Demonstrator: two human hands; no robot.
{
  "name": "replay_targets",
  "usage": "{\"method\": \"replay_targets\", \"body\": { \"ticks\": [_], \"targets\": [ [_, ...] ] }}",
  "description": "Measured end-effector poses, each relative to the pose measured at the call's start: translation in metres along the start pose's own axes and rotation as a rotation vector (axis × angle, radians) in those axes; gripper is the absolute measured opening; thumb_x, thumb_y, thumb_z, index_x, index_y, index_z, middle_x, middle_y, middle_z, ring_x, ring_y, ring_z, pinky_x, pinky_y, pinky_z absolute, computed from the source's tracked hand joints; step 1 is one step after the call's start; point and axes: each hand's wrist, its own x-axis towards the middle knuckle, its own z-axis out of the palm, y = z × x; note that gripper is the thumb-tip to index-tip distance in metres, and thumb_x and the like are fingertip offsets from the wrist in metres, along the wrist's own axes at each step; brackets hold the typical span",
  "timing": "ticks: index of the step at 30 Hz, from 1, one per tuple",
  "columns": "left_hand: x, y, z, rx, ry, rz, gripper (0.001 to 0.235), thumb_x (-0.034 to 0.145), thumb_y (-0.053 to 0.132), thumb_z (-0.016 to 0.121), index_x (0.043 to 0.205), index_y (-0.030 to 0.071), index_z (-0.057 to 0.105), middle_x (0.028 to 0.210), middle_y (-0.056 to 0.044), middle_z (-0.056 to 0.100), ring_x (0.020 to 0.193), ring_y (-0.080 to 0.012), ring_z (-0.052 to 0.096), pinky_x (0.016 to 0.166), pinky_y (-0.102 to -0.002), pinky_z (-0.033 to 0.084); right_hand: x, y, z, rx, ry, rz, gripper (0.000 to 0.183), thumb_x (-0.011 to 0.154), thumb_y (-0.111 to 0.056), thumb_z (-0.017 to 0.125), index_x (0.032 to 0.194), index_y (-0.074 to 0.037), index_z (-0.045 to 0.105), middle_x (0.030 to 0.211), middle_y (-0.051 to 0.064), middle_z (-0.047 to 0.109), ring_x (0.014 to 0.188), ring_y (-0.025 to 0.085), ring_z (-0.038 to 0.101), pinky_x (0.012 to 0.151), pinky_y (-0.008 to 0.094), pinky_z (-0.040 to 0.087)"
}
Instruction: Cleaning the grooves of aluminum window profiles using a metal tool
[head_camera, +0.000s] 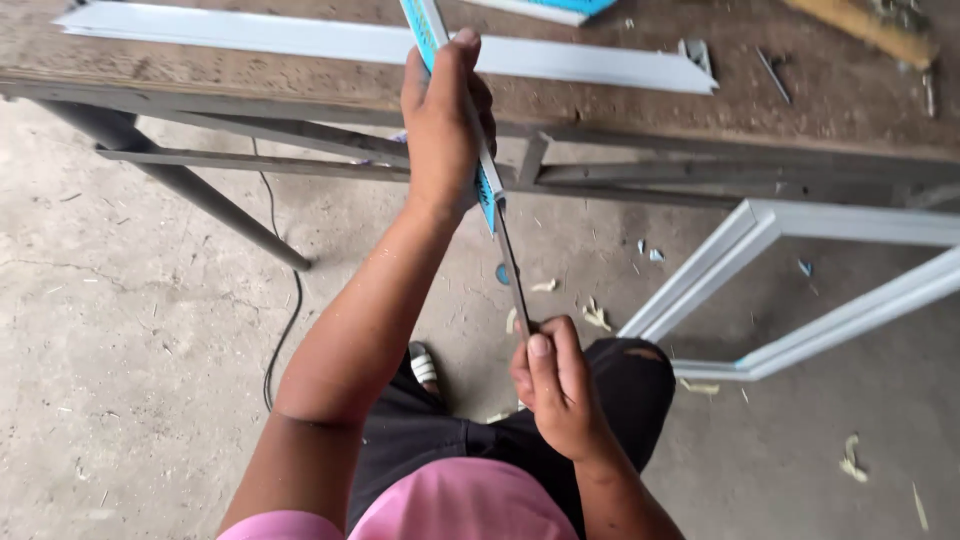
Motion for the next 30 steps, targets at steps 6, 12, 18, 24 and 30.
{"method": "replay_targets", "body": {
  "ticks": [6,12,18,24,30],
  "targets": [
    [-0.026,-0.054,-0.001,0.048,-0.218,0.036,0.028,0.091,0.033,0.069,0.090,0.017,0.046,0.065,0.008,0.042,0.052,-0.0038,0.037,0.043,-0.024,0.026,0.027,-0.026,-0.008,0.122,0.011,0.046,0.023,0.111,-0.031,0.037,0.098,-0.013,0.042,0.065,0.001,0.033,0.042,0.010,0.029,0.036,0.023,0.021],
    [0.055,-0.024,-0.024,0.175,-0.078,0.126,0.040,0.084,0.051,0.064,0.094,0.014,0.052,0.071,-0.012,0.068,0.055,-0.0144,0.058,0.050,-0.029,0.046,-0.041,0.043,-0.024,0.027,0.193,-0.058,0.017,0.105,-0.019,0.051,0.112,-0.004,0.047,0.066,0.006,0.051,0.047,0.007,0.038,0.042,0.021,0.027],
    [0.042,-0.044,-0.018,0.037,-0.166,0.381,0.024,0.098,0.032,0.065,0.105,0.012,0.055,0.101,-0.007,0.068,0.095,-0.0144,0.061,0.093,-0.032,0.050,0.002,0.029,-0.009,-0.560,0.344,-0.306,0.026,0.104,-0.024,0.056,0.115,-0.001,0.060,0.092,0.008,0.070,0.077,0.015,0.065,0.071,0.029,0.054],
    [0.026,-0.058,-0.023,0.057,-0.107,0.216,0.022,0.093,0.032,0.066,0.090,0.015,0.052,0.080,0.001,0.058,0.074,-0.0096,0.049,0.070,-0.027,0.044,0.094,0.001,-0.019,-0.569,0.523,-0.312,0.024,0.108,-0.031,0.050,0.113,-0.008,0.054,0.075,0.004,0.060,0.064,0.017,0.058,0.061,0.033,0.046],
    [0.014,-0.044,-0.026,0.263,0.003,0.139,0.028,0.090,0.040,0.063,0.092,0.016,0.049,0.083,0.001,0.053,0.081,-0.0100,0.046,0.078,-0.029,0.044,0.071,0.046,-0.006,-0.702,0.550,-0.331,0.024,0.106,-0.032,0.051,0.106,-0.009,0.056,0.086,0.012,0.066,0.078,0.038,0.067,0.066,0.045,0.049]
  ]
}}
